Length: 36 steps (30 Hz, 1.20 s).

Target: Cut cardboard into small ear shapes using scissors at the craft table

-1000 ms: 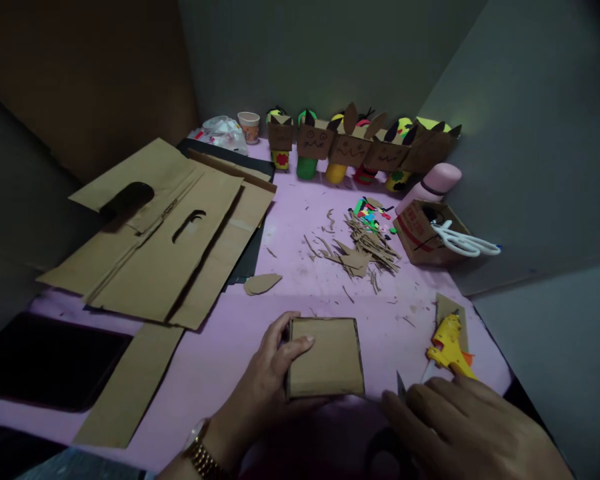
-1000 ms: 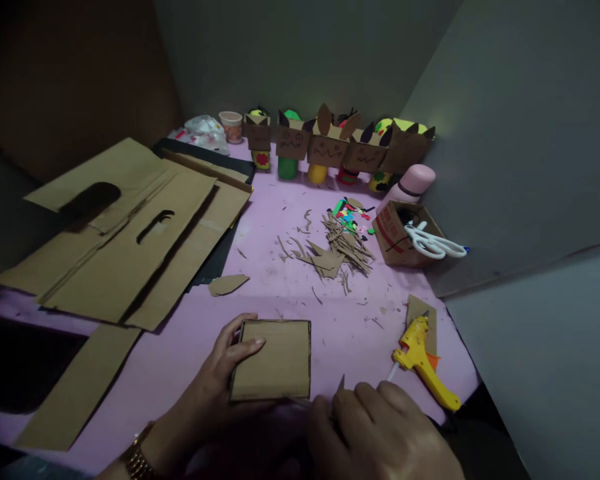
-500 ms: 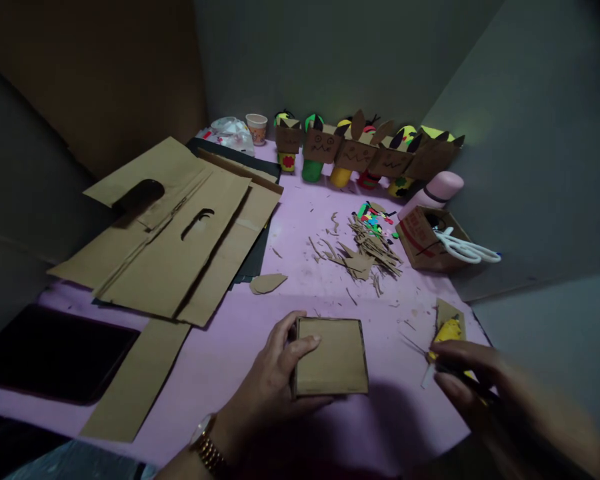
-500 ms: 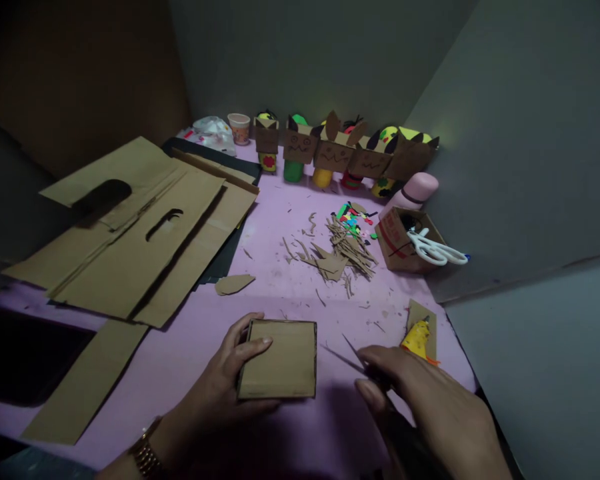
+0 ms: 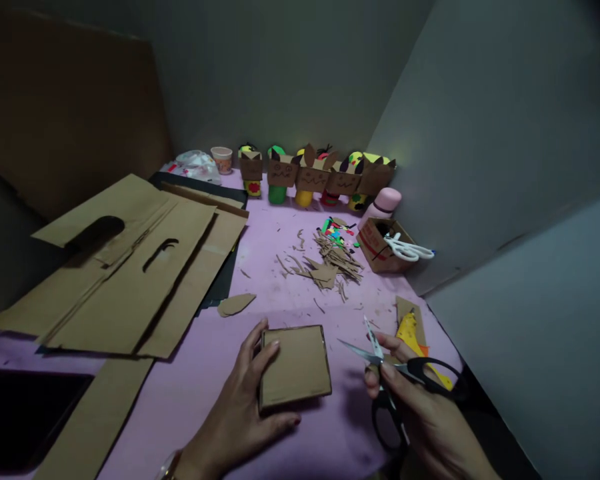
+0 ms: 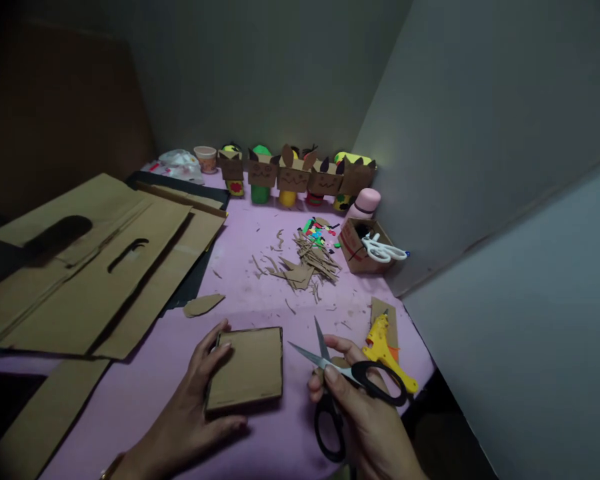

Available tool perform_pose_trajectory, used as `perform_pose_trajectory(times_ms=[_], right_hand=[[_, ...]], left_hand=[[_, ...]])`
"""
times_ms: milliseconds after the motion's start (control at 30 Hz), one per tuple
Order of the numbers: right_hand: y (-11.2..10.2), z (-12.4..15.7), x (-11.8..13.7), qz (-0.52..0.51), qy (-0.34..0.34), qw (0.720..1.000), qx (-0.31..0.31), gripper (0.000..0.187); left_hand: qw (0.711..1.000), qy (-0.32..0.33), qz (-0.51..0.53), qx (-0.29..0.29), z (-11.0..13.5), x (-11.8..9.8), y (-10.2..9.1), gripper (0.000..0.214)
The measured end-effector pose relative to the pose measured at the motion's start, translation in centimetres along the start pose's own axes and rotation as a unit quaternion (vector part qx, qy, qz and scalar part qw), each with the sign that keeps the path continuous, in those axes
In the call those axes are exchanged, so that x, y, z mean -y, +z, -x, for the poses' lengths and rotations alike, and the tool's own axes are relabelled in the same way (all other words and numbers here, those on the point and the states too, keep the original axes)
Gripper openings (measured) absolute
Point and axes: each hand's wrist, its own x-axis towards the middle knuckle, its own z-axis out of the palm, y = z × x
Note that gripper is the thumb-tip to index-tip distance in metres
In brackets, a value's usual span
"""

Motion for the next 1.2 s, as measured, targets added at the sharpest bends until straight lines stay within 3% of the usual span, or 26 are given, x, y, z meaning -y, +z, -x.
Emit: perform_pose_trajectory(times_ms=[167,233,300,367,400,500,567,733,833,933,1000,1100,1200], right_hand=[[-1.0,-0.2,-1.2,-0.044,-0.006,0.999,0.030,0.038],[-1.4,-0.3,-1.6,-0.058,-0.009,0.998,0.032,0.031],[-1.6,-0.3,-1.8,-0.072,-0.015,0.997,0.017,0.025],[-1.4,-0.2,-2.0,-0.092,-0.021,0.996,-0.005,0.024],[-1.3,-0.2,-2.1,-0.102,-0.024,0.994,-0.012,0.025],[-0.4,-0.1,-2.5,-0.130,-0.028,0.991,-0.010,0.026],[0.4,0.0,-2.8,-0.145,-0.035,0.989,0.012,0.024],[1.7,0.7,-3.2,-0.121,-0.058,0.990,0.035,0.022],[1.8,0.9,-3.1,-0.111,-0.054,0.992,0.041,0.024],[1.5,0.9,-3.2,-0.149,-0.027,0.987,0.054,0.030],[1.2,0.8,-3.4,-0.173,-0.017,0.982,0.077,0.036],[0.8,0.5,-4.2,-0.189,-0.028,0.978,0.084,0.030],[0.5,0.2,-5.2,-0.186,-0.032,0.980,0.060,0.026]], left_hand=[[0.999,0.002,-0.036,-0.011,0.0,0.2,0.0,0.083],[0.996,0.016,-0.058,-0.059,0.1,-0.1,-0.2,0.085],[0.984,0.048,-0.082,-0.148,0.4,-0.8,-0.5,0.085],[0.968,0.084,-0.097,-0.215,0.7,-2.0,-0.8,0.075],[0.967,0.098,-0.095,-0.216,0.7,-2.8,-1.0,0.065],[0.986,0.131,-0.056,-0.083,0.1,-5.4,-1.2,0.031],[0.987,0.161,-0.015,0.016,-0.9,-6.9,-0.8,0.023],[0.986,-0.033,0.118,0.111,-2.6,-9.0,1.6,0.019],[0.939,-0.150,0.262,0.166,-2.7,-9.1,3.2,0.038],[0.863,-0.235,0.407,0.187,-2.5,-8.8,4.3,0.042],[0.829,-0.265,0.457,0.185,-2.4,-8.7,4.7,0.043],[0.804,-0.277,0.499,0.170,-2.5,-8.7,4.8,0.042],[0.805,-0.275,0.507,0.136,-2.6,-9.0,4.8,0.041]])
